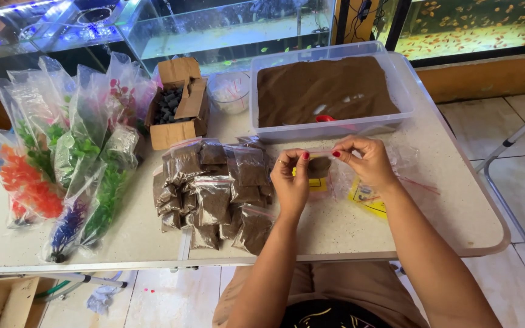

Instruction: Portioning and packaging brown powder material into small plastic bags using a scoop and measuring cup.

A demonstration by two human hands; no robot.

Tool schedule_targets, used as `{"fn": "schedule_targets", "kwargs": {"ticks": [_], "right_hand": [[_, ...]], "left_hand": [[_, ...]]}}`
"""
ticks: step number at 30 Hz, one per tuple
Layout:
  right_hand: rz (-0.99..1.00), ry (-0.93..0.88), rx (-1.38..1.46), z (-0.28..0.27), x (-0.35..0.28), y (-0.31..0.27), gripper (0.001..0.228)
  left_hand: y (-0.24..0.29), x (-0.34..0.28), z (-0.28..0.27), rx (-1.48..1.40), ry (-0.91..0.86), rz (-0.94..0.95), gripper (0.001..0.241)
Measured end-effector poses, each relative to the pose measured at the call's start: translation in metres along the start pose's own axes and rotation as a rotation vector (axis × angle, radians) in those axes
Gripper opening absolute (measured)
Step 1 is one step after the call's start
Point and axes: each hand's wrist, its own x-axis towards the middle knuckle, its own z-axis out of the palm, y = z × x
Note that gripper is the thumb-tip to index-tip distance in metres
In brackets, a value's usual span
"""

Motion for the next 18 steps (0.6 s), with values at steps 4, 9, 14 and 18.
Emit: {"fn": "schedule_targets", "kwargs": {"ticks": [4, 9, 14, 18], "right_hand": [[-0.052, -0.026, -0.081, -0.001, 0.001, 0.001, 0.005], [-0.065, -0.035, -0.032, 0.001, 0.002, 0.013, 0.004], [-0.063, -0.031, -0.001, 0.003, 0.001, 0.004, 0.003], [-0.074, -0.068, 0.044, 0.006, -0.001, 0.002, 0.008]], "left_hand": [[0.001, -0.001, 0.0, 0.015, -0.014, 0.01, 0.009], [0.006, -0.003, 0.004, -0.072, -0.092, -0.048, 0.009], [0.009, -0.002, 0.003, 0.03, -0.141, -0.016, 0.004], [0.008, -0.002, 0.002, 0.072, -0.131, -0.011, 0.002]]}}
